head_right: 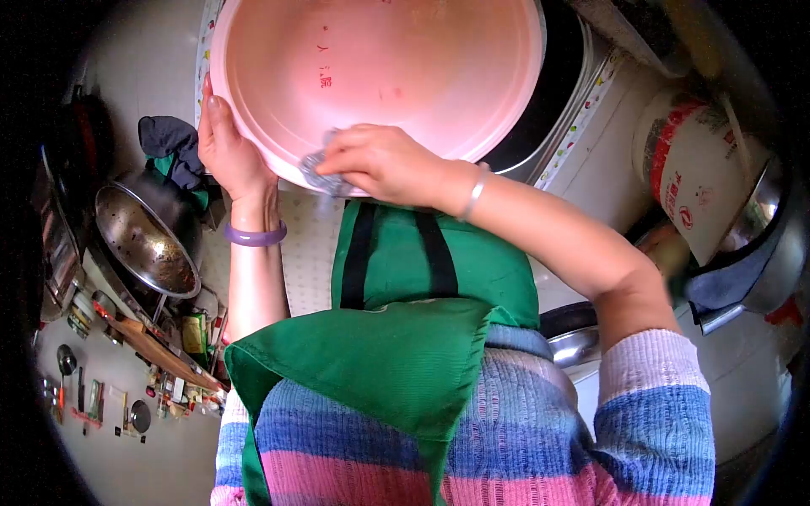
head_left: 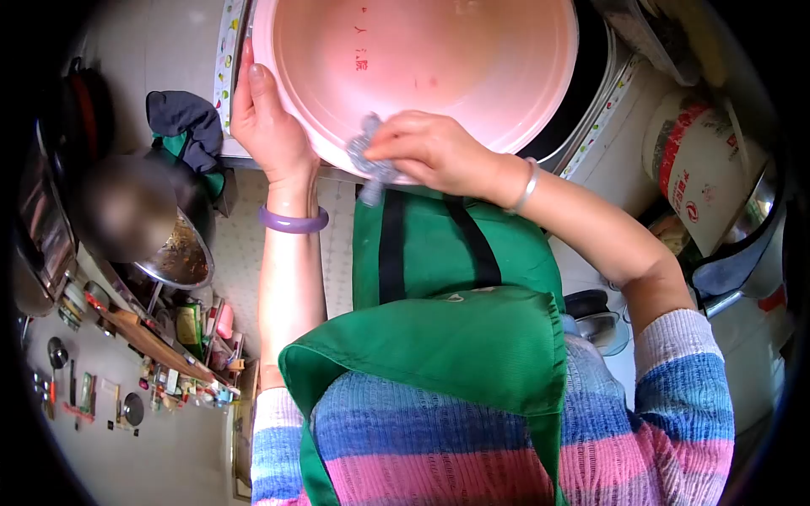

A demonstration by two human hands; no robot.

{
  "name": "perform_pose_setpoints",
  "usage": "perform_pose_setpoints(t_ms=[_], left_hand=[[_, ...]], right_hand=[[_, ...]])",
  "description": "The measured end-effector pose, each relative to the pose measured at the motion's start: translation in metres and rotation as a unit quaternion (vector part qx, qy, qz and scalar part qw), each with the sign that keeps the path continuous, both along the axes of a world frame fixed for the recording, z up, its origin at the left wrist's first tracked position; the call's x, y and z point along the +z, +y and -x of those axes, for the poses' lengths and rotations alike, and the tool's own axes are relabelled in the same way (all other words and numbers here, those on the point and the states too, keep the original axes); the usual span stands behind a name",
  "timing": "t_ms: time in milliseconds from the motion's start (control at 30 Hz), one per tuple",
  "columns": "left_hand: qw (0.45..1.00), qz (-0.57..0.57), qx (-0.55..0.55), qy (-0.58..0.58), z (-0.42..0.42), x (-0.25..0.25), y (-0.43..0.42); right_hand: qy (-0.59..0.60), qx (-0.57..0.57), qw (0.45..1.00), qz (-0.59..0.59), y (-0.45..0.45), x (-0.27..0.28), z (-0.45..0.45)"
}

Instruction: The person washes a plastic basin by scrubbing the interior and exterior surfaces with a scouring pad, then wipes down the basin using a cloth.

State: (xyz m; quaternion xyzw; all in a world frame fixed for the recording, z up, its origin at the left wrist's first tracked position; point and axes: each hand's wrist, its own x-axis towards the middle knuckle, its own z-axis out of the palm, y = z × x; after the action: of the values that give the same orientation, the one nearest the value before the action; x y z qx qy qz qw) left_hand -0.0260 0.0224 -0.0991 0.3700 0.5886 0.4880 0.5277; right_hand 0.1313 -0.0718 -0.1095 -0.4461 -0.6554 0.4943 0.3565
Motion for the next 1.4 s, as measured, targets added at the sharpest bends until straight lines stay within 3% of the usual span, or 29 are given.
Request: perform_pose_setpoints(t_ms=[67,167,233,333,433,533,733,833,933,1000,1100,1200,1267,1300,1333,1367,1400], left_hand=[[0.998,-0.006,-0.015,0.059,-0.002,0.001,0.001],[0.977,-0.039,-0.053,0.203,-0.002,0.009,-0.005],[1.0,0.008,0.017,0.011,-0.002,0.007,-0.012],[0.998,-0.001,0.013,0.064,0.001,0.003,-0.022],[0.999,0.017,0.033,0.036,-0.001,0.002,-0.023],[0.999,0.044,0.024,-0.004,0.002,-0.005,-0.027],[0.997,0.055,0.046,-0.002,-0.006,0.009,-0.032],[0.998,0.041,0.038,0.029,-0.008,0.006,-0.032],[0.998,0.054,0.035,0.013,-0.005,0.002,-0.035],[0.998,0.05,0.03,0.008,-0.005,0.003,-0.032],[0.998,0.049,0.028,0.009,-0.003,0.004,-0.032],[0.997,0.062,0.046,-0.03,-0.006,0.012,-0.034],[0.996,0.057,0.058,-0.047,-0.007,0.013,-0.033],[0.996,0.052,0.057,-0.043,-0.008,0.013,-0.032],[0.997,0.047,0.055,-0.039,-0.009,0.012,-0.031],[0.997,0.045,0.052,-0.035,-0.009,0.011,-0.031],[0.997,0.049,0.047,-0.036,-0.009,0.011,-0.031]], right_hand=[[0.007,0.008,1.0,0.0,-0.001,-0.001,-0.002],[0.041,-0.121,0.992,-0.019,0.041,-0.002,0.037],[0.04,-0.217,0.975,-0.038,0.082,-0.002,0.05],[0.035,-0.356,0.932,-0.062,0.129,-0.011,0.054],[0.014,-0.24,0.97,-0.043,0.104,-0.011,0.055],[0.075,-0.15,0.986,-0.02,0.069,-0.004,0.047],[-0.059,-0.356,0.931,-0.049,0.141,-0.022,0.05],[-0.172,-0.479,0.858,-0.068,0.174,-0.037,0.04],[0.019,-0.38,0.925,0.017,0.163,-0.04,0.041],[-0.111,-0.307,0.939,-0.103,0.143,-0.037,0.058],[-0.118,-0.258,0.951,-0.125,0.135,-0.031,0.054],[-0.306,-0.303,0.897,-0.097,0.163,-0.05,0.024],[-0.537,-0.225,0.798,-0.151,0.16,-0.04,-0.013],[-0.354,-0.278,0.892,-0.037,0.158,-0.027,-0.03],[-0.151,-0.314,0.934,0.08,0.154,-0.012,-0.046],[0.061,-0.331,0.921,0.196,0.151,-0.004,-0.054],[0.038,-0.322,0.925,0.199,0.149,-0.017,-0.058]])
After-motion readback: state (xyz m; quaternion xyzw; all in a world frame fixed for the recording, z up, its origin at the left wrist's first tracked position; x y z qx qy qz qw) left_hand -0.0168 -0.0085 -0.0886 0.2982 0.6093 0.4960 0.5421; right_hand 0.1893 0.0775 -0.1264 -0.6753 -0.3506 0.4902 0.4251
